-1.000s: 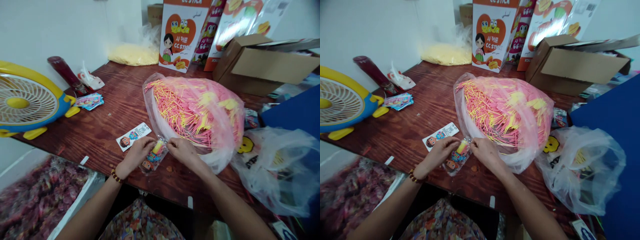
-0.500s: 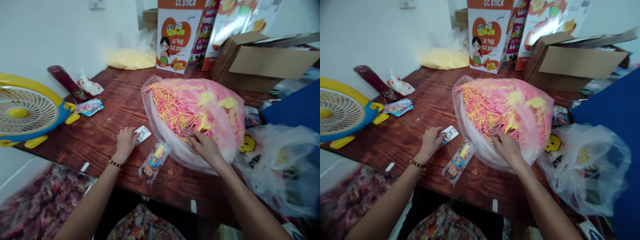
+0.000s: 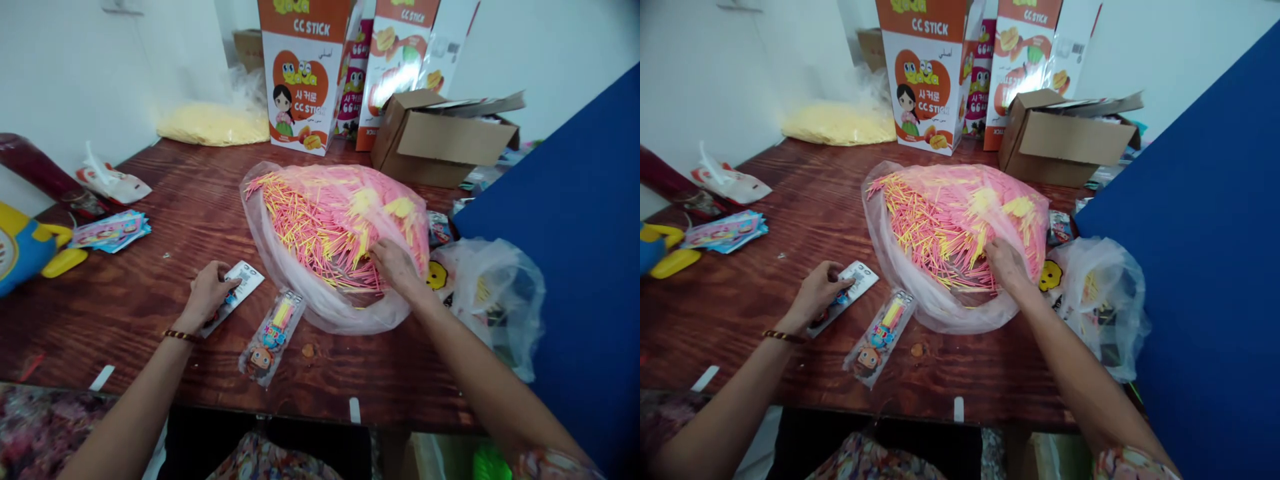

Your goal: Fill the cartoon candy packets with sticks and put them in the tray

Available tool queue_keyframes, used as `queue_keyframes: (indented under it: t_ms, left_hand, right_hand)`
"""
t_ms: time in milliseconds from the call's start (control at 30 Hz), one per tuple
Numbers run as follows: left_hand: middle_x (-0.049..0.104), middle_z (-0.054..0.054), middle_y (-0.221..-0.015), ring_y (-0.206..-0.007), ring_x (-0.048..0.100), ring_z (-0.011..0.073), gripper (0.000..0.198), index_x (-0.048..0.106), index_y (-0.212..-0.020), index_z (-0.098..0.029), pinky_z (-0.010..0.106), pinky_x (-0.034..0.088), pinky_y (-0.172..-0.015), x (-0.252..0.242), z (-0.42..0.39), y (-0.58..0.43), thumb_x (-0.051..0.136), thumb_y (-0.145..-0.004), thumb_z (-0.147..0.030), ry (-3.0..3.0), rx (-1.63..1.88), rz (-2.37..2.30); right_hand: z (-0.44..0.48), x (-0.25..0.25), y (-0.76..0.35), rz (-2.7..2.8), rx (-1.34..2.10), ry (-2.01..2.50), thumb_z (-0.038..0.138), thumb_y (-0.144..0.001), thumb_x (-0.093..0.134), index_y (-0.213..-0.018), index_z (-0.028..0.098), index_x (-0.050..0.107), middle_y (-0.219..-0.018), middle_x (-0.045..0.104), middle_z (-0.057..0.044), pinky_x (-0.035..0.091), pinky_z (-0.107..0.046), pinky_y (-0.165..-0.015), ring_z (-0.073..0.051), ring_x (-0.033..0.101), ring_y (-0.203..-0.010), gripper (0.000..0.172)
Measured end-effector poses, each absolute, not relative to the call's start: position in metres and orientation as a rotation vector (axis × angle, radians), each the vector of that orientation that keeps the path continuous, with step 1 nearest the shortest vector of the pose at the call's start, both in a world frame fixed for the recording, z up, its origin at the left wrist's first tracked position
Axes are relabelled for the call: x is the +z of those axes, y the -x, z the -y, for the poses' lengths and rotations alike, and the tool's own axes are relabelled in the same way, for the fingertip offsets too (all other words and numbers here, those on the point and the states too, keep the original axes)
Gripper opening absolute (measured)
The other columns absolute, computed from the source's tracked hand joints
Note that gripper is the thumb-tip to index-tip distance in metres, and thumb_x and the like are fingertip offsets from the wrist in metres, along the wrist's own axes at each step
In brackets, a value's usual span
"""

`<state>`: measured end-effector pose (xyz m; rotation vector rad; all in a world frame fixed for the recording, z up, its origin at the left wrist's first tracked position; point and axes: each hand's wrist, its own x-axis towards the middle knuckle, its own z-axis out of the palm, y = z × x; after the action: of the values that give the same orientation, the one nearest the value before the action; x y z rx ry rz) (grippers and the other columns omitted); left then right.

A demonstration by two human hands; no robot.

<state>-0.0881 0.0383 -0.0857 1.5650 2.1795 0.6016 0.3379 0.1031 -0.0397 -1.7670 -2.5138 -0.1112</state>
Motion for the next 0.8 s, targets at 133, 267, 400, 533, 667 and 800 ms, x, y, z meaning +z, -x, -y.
queue_keyframes:
  t_ms: [133, 267, 400, 533, 667, 800]
  left_hand:
    - [0.066, 0.001, -0.081, -0.075, 0.061, 0.0206, 0.030, 0.061, -0.090, -0.020, 0.030, 0.044, -0.067, -0.089, -0.035, 0.090, 0.065, -0.072, -0.044, -1.556, 0.796, -2.108]
    - [0.064, 0.001, -0.078, -0.074, 0.059, 0.0187, 0.024, 0.060, -0.081, -0.020, 0.029, 0.045, -0.069, -0.094, -0.029, 0.092, 0.060, -0.078, -0.044, -1.626, 0.949, -2.036]
    - [0.063, 0.004, -0.082, -0.080, 0.058, 0.0201, 0.024, 0.064, -0.077, -0.020, 0.031, 0.046, -0.075, -0.096, -0.028, 0.094, 0.060, -0.078, -0.043, -1.717, 0.976, -2.081]
    - [0.066, 0.004, -0.083, -0.079, 0.060, 0.0197, 0.024, 0.067, -0.081, -0.020, 0.031, 0.046, -0.076, -0.096, -0.029, 0.094, 0.060, -0.078, -0.043, -1.651, 0.985, -2.092]
    - [0.072, 0.004, -0.087, -0.081, 0.064, 0.0198, 0.028, 0.069, -0.090, -0.018, 0.030, 0.049, -0.078, -0.093, -0.026, 0.090, 0.062, -0.077, -0.043, -1.518, 1.086, -2.074]
    - [0.073, 0.003, -0.086, -0.080, 0.066, 0.0189, 0.027, 0.070, -0.089, -0.018, 0.028, 0.050, -0.078, -0.092, -0.024, 0.088, 0.061, -0.079, -0.042, -1.459, 1.148, -2.054]
  right_hand:
    - [-0.121, -0.034, -0.339, 2.716, -0.293, 1.615, 0.012, -0.097, 0.038, -0.102, 0.013, 0.069, -0.105, 0.064, -0.016, 0.037, -0.033, -0.081, -0.026, 0.052, -0.098, 0.032]
    - [-0.135, -0.032, -0.345, 2.850, -0.351, 1.433, 0.014, -0.097, 0.043, -0.111, 0.014, 0.070, -0.117, 0.060, -0.018, 0.034, -0.037, -0.088, -0.029, 0.046, -0.105, 0.030]
    - [-0.146, -0.035, -0.350, 2.886, -0.347, 1.333, 0.019, -0.098, 0.045, -0.116, 0.017, 0.070, -0.133, 0.055, -0.018, 0.030, -0.040, -0.094, -0.031, 0.041, -0.114, 0.031]
    - [-0.154, -0.038, -0.353, 2.901, -0.308, 1.279, 0.020, -0.098, 0.046, -0.119, 0.017, 0.069, -0.133, 0.056, -0.016, 0.030, -0.040, -0.097, -0.030, 0.041, -0.117, 0.031]
    - [-0.158, -0.039, -0.354, 2.888, -0.260, 1.251, 0.020, -0.099, 0.046, -0.118, 0.016, 0.069, -0.127, 0.060, -0.016, 0.031, -0.038, -0.098, -0.028, 0.043, -0.116, 0.031]
    - [-0.158, -0.037, -0.354, 2.877, -0.212, 1.232, 0.021, -0.100, 0.046, -0.115, 0.015, 0.071, -0.124, 0.063, -0.015, 0.032, -0.036, -0.099, -0.027, 0.045, -0.116, 0.030]
